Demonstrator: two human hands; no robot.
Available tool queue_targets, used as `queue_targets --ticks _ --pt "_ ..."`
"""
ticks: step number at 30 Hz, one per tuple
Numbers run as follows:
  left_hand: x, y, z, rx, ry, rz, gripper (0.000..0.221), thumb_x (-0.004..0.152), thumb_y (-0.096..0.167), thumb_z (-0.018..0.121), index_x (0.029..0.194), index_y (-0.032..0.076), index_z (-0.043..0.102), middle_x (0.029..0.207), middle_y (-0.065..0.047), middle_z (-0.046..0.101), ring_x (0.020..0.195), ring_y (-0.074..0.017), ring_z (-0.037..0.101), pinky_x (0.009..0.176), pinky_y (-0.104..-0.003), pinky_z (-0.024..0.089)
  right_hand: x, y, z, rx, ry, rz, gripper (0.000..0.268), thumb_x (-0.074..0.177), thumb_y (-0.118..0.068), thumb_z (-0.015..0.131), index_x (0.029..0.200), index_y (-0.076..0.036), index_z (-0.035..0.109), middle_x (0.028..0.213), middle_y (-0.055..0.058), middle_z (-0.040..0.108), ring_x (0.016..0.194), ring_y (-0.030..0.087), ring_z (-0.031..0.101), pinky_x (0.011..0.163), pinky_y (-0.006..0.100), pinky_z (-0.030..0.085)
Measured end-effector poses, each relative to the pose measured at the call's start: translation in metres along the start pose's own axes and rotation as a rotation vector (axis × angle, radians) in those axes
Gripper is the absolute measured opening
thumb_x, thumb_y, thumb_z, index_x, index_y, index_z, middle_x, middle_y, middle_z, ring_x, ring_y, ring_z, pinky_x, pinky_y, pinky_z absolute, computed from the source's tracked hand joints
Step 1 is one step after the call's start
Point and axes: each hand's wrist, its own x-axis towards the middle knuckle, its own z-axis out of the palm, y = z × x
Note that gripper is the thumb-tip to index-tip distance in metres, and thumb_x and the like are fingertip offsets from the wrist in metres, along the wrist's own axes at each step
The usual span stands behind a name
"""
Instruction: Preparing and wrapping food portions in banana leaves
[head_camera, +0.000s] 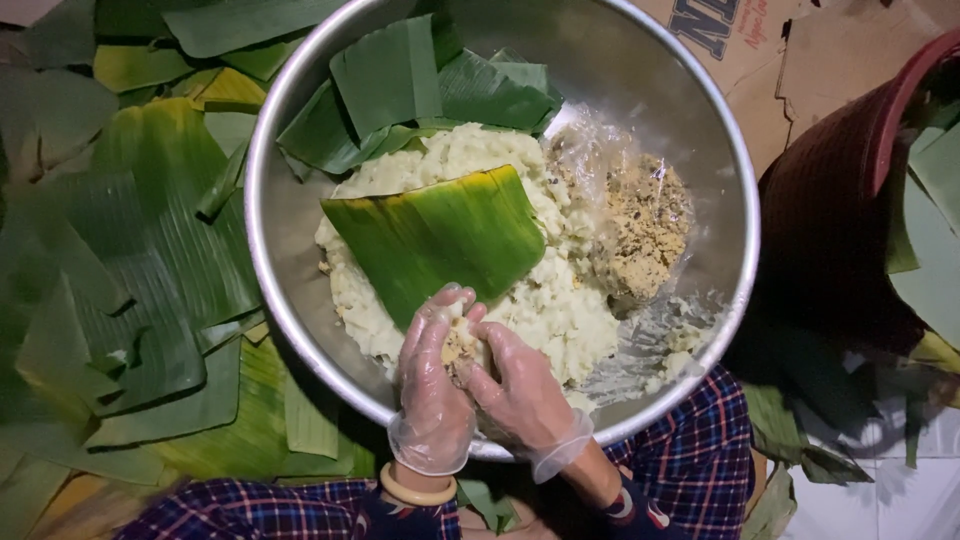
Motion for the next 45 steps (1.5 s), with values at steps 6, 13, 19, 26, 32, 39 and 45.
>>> queue_targets --ticks 6,13,19,26,32,39,45 --pt "0.003 -0.002 0.0 0.025 0.03 -0.01 0.031 0.092 0.007 0.046 0.116 0.003 0.067 0.125 -0.014 0.066 0.126 -0.0306 0.063 0.106 -0.044 0.048 0.0 0.002 0.002 -0.023 0.02 -0.005 0.044 0.084 -0.019 0.063 0.123 0.0 0.065 0.067 0.003 0.058 0.057 0.015 0.052 0.048 0.027 0.045" --pt "0.0 0.0 0.002 0.042 0.032 -0.014 0.035 0.091 0.004 0.043 0.119 0.002 0.065 0.127 -0.014 0.065 0.127 -0.0303 0.063 0.108 -0.043 0.048 0.001 -0.001 0.001 -0.037 0.014 -0.029 0.041 0.085 -0.02 0.061 0.121 -0.001 0.066 0.067 0.003 0.056 0.057 0.015 0.051 0.049 0.029 0.044" --pt "0.0 -0.002 -0.001 0.101 -0.027 0.041 0.036 0.092 0.006 0.043 0.121 0.002 0.064 0.126 -0.015 0.065 0.127 -0.0311 0.063 0.108 -0.043 0.049 0.001 -0.001 0.001 -0.028 -0.006 -0.016 0.041 0.085 -0.019 0.06 0.122 -0.002 0.065 0.068 0.003 0.055 0.057 0.016 0.051 0.05 0.029 0.045" --pt "-0.002 0.002 0.003 0.135 -0.01 0.029 0.033 0.094 0.007 0.044 0.121 0.002 0.064 0.126 -0.013 0.065 0.125 -0.0277 0.064 0.107 -0.039 0.049 0.002 0.004 0.003 -0.071 0.0 -0.058 0.038 0.086 -0.017 0.059 0.119 0.0 0.065 0.066 0.002 0.053 0.056 0.015 0.048 0.048 0.028 0.043" --pt "0.0 0.001 0.003 0.125 0.009 0.021 0.034 0.093 0.005 0.046 0.121 0.001 0.064 0.123 -0.013 0.066 0.121 -0.0265 0.063 0.107 -0.038 0.048 0.001 -0.001 0.001 -0.063 -0.002 -0.029 0.039 0.086 -0.018 0.06 0.121 -0.003 0.064 0.069 0.004 0.057 0.058 0.017 0.051 0.052 0.031 0.044" --pt "0.003 -0.005 -0.002 0.113 -0.039 0.081 0.034 0.093 0.006 0.046 0.121 0.001 0.064 0.123 -0.014 0.065 0.12 -0.028 0.063 0.106 -0.039 0.048 0.001 0.0 0.001 -0.071 -0.008 -0.05 0.039 0.086 -0.017 0.059 0.12 -0.001 0.064 0.068 0.004 0.054 0.057 0.017 0.049 0.051 0.031 0.044" --pt "0.004 -0.004 -0.001 0.114 0.043 0.024 0.032 0.092 0.003 0.046 0.117 0.002 0.066 0.123 -0.013 0.067 0.12 -0.0267 0.063 0.107 -0.037 0.046 0.001 -0.001 0.001 -0.081 -0.001 -0.049 0.04 0.086 -0.016 0.059 0.122 -0.002 0.064 0.069 0.005 0.057 0.058 0.018 0.052 0.052 0.031 0.046"
